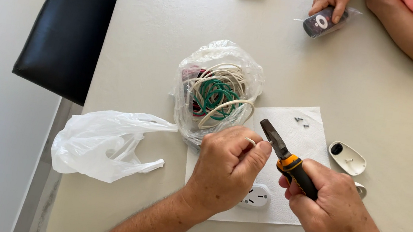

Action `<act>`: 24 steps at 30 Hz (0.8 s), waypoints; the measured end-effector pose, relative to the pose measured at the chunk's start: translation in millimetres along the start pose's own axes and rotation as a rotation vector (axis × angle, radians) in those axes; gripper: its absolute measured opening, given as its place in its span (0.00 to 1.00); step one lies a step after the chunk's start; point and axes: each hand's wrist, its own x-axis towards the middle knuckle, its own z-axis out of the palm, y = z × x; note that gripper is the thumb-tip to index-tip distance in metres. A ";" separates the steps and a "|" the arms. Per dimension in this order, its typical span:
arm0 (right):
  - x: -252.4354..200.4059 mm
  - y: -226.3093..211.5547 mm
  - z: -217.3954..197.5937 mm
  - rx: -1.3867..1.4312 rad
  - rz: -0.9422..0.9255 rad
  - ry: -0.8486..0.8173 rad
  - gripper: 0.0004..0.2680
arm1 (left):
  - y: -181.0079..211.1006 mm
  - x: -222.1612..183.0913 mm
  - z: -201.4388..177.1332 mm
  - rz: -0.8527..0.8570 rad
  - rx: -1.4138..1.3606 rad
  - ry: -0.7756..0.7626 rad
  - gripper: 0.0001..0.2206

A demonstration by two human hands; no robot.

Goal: Stripping insulation from electrical wires and connecting them to a terminal block using a screwdriver.

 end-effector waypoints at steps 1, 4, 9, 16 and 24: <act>0.7 3.2 1.1 0.000 0.000 -0.001 0.07 | -0.8 -0.8 0.7 -0.001 0.001 0.001 0.12; 1.0 5.4 1.3 -0.074 -0.059 -0.002 0.07 | -2.5 -2.4 0.5 -0.016 0.000 -0.042 0.16; -7.5 -7.0 -13.7 -0.095 0.083 -0.121 0.07 | -1.9 -5.4 2.8 0.183 0.108 -0.002 0.08; -14.7 -11.1 -24.8 -0.060 0.110 -0.164 0.06 | -6.0 -14.6 14.2 0.285 0.227 0.018 0.08; -17.2 -37.6 -47.7 -0.124 0.283 -0.324 0.11 | -4.1 -17.2 18.1 0.416 0.264 -0.003 0.10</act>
